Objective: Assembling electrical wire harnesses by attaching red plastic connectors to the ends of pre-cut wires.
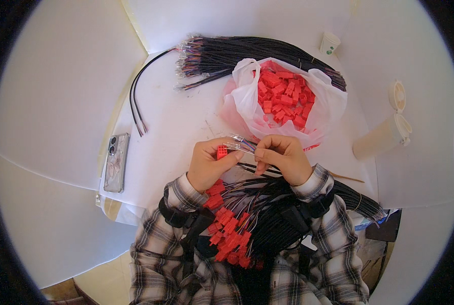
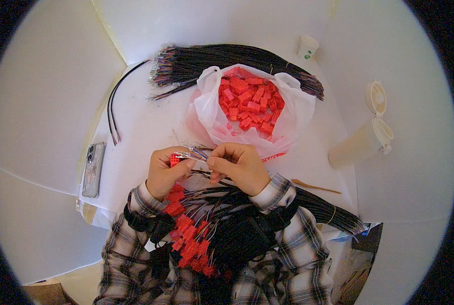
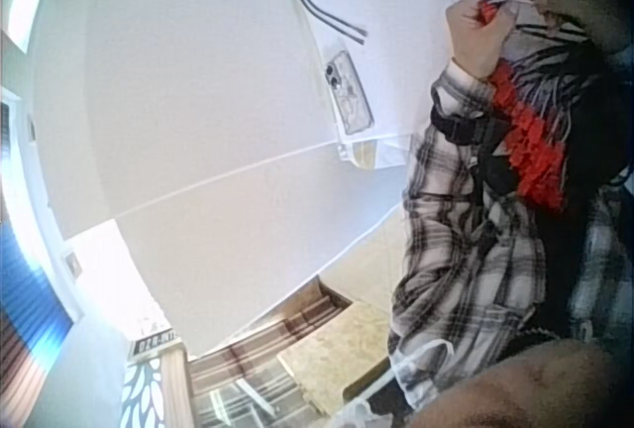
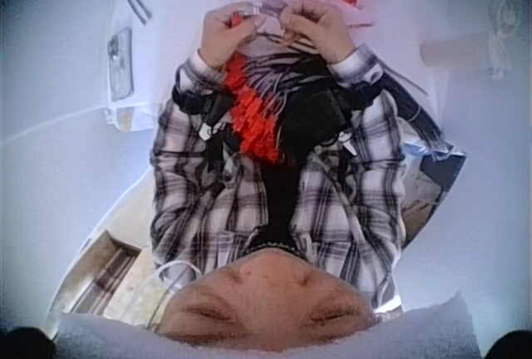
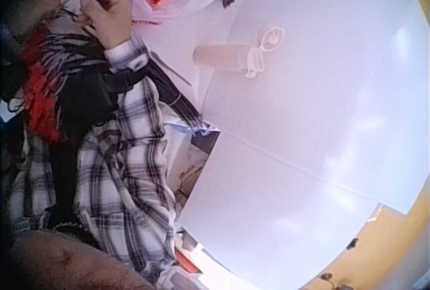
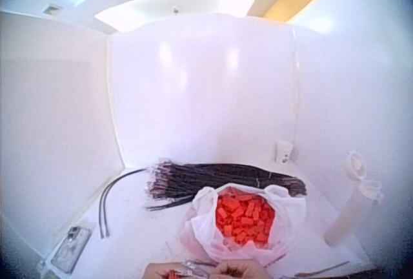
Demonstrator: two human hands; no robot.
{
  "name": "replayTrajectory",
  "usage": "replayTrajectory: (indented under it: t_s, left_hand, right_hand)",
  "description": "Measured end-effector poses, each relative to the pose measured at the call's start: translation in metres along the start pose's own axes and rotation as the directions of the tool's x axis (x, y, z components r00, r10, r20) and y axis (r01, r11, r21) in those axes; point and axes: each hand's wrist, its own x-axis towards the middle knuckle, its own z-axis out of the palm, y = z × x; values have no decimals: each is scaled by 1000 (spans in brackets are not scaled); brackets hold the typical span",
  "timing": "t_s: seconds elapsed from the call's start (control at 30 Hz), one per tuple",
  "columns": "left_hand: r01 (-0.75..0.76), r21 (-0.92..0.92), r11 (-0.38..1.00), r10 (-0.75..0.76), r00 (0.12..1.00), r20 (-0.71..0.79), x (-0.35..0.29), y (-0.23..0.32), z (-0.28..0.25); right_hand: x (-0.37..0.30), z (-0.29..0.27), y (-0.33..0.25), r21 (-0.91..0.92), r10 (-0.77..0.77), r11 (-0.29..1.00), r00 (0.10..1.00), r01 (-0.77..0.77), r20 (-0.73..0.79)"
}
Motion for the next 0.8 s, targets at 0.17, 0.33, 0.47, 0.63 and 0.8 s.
replayTrajectory:
  t_s: [0.17,0.33,0.47,0.63,0.8]
  left_hand:
    - [14,-30,999,-14,1000,-2,0,-3,0]
    - [54,-60,997,-52,998,22,1,-5,0]
    - [51,-59,997,-50,999,16,1,-2,-1]
    - [12,-68,998,-12,1000,-2,3,-5,0]
    - [25,-113,993,-26,1000,-5,3,-5,0]
  right_hand:
    - [0,1,-2,11,-5,1000,1000,5,14]
    - [-1,0,-1,-15,1,1000,1000,-1,25]
    - [-1,2,-3,-4,-1,1000,1000,1,31]
    - [-1,0,0,-27,-5,1000,1000,5,18]
    - [0,3,1,-38,-7,999,1000,7,7]
